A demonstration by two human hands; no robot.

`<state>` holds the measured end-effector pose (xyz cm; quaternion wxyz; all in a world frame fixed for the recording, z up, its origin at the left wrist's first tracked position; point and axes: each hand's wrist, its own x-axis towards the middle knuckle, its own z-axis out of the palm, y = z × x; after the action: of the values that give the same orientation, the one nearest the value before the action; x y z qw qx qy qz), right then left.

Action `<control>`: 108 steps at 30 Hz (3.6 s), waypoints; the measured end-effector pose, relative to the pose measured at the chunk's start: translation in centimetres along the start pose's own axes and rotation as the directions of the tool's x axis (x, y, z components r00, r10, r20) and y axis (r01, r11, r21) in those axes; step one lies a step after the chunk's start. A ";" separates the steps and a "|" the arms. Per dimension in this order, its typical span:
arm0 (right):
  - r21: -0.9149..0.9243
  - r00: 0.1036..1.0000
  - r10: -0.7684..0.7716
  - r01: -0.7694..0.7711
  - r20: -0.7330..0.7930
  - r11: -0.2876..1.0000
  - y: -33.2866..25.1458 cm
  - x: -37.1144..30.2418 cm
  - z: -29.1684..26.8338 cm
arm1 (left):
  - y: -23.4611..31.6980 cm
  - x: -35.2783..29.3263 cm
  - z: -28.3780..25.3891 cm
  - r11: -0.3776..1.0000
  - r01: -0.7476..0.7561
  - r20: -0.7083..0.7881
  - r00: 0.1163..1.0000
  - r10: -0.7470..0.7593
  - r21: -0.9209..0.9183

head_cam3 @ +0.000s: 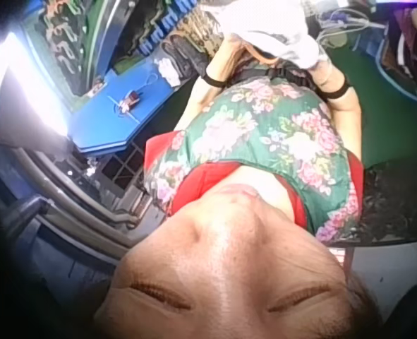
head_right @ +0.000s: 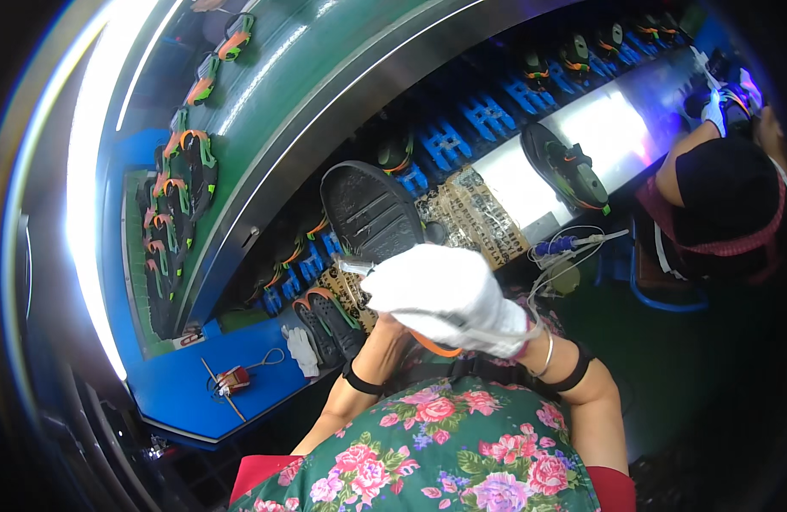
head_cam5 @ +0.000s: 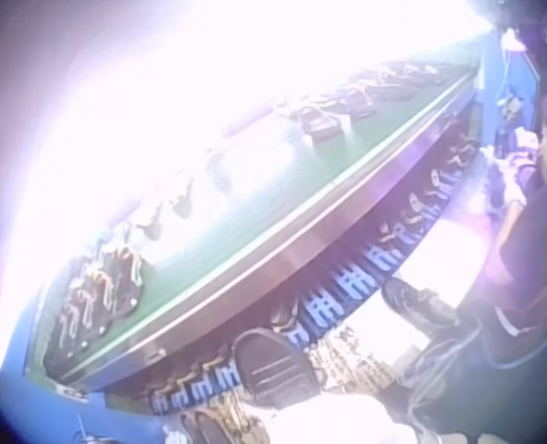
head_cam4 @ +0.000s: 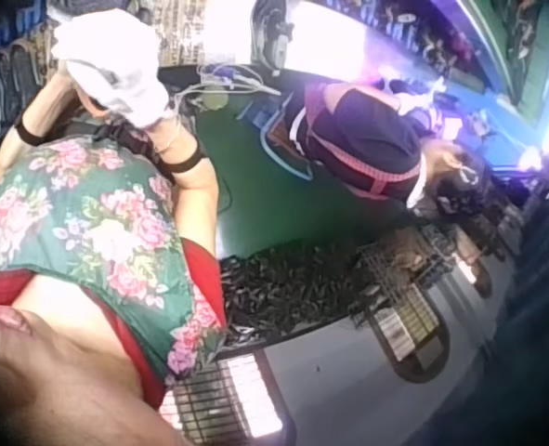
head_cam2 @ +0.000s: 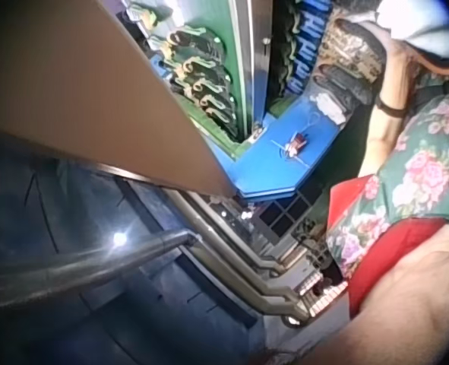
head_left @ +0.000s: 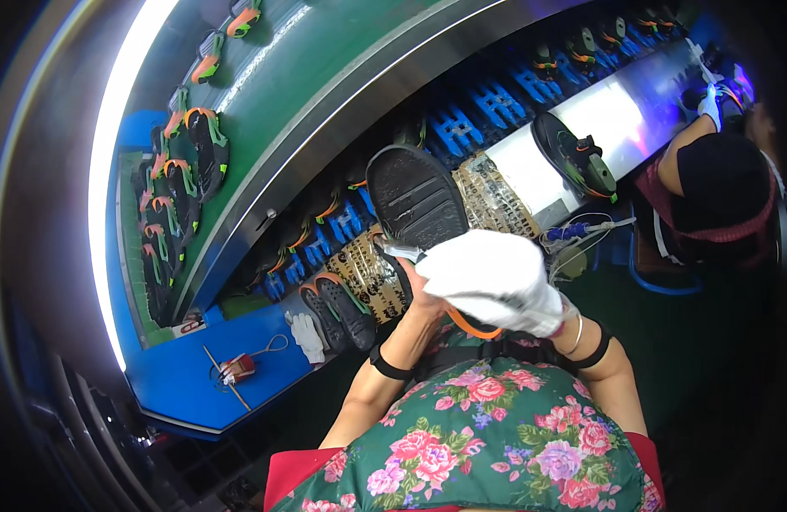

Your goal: Applying glue or primer to the bottom of shoe soles using a brush on a production line.

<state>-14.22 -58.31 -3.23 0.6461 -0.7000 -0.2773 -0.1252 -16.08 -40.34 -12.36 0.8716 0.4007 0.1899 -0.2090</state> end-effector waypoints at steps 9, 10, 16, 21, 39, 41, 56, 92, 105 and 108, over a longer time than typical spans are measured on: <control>-0.154 0.995 -0.051 0.064 0.086 0.986 0.2 -1.0 0.3 | 0.6 0.6 -0.4 0.996 -0.019 0.205 0.978 0.037 -0.090; 0.009 0.997 0.025 -0.026 0.067 1.000 -0.1 -0.6 -0.2 | 0.7 0.6 -0.7 0.997 -0.031 0.292 0.955 0.052 -0.076; -0.170 0.997 -0.061 0.068 0.046 0.983 0.5 -0.7 0.5 | 1.7 0.5 0.6 0.941 0.091 0.295 0.956 0.009 -0.325; 0.101 0.993 0.121 -0.120 0.003 0.988 0.3 -0.7 -0.7 | 3.3 1.3 0.2 0.976 0.000 0.401 0.912 0.089 -0.216; 0.006 0.995 -0.054 0.054 0.086 0.999 -0.3 -1.6 -1.3 | 4.9 1.4 3.3 0.959 0.037 0.347 0.935 0.067 -0.283; 0.078 1.000 0.024 -0.025 0.004 0.997 1.3 -2.4 -1.3 | 5.2 1.8 2.8 0.967 0.040 0.358 0.932 0.054 -0.251; -0.026 0.996 -0.014 0.017 0.091 1.000 -0.4 -2.5 -1.8 | 6.3 3.4 4.1 0.954 -0.122 0.415 0.880 0.231 -0.272; -0.102 0.992 0.038 -0.025 0.123 0.994 0.3 -3.9 -2.6 | 8.2 6.9 3.1 0.958 -0.288 0.620 0.748 0.236 -0.017; -0.072 0.996 0.052 -0.046 0.077 0.996 0.4 -4.8 -2.2 | 7.5 8.0 2.7 0.980 -0.177 0.591 0.782 0.198 -0.094; -0.109 0.993 0.109 -0.104 0.036 0.989 -0.2 -4.1 -2.1 | 7.4 8.1 3.3 0.982 -0.170 0.595 0.782 0.185 -0.082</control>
<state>-17.27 -61.31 -4.90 0.6076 -0.7498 -0.2459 -0.0904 -4.88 -40.28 -9.79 0.9072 0.3195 -0.1316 -0.2399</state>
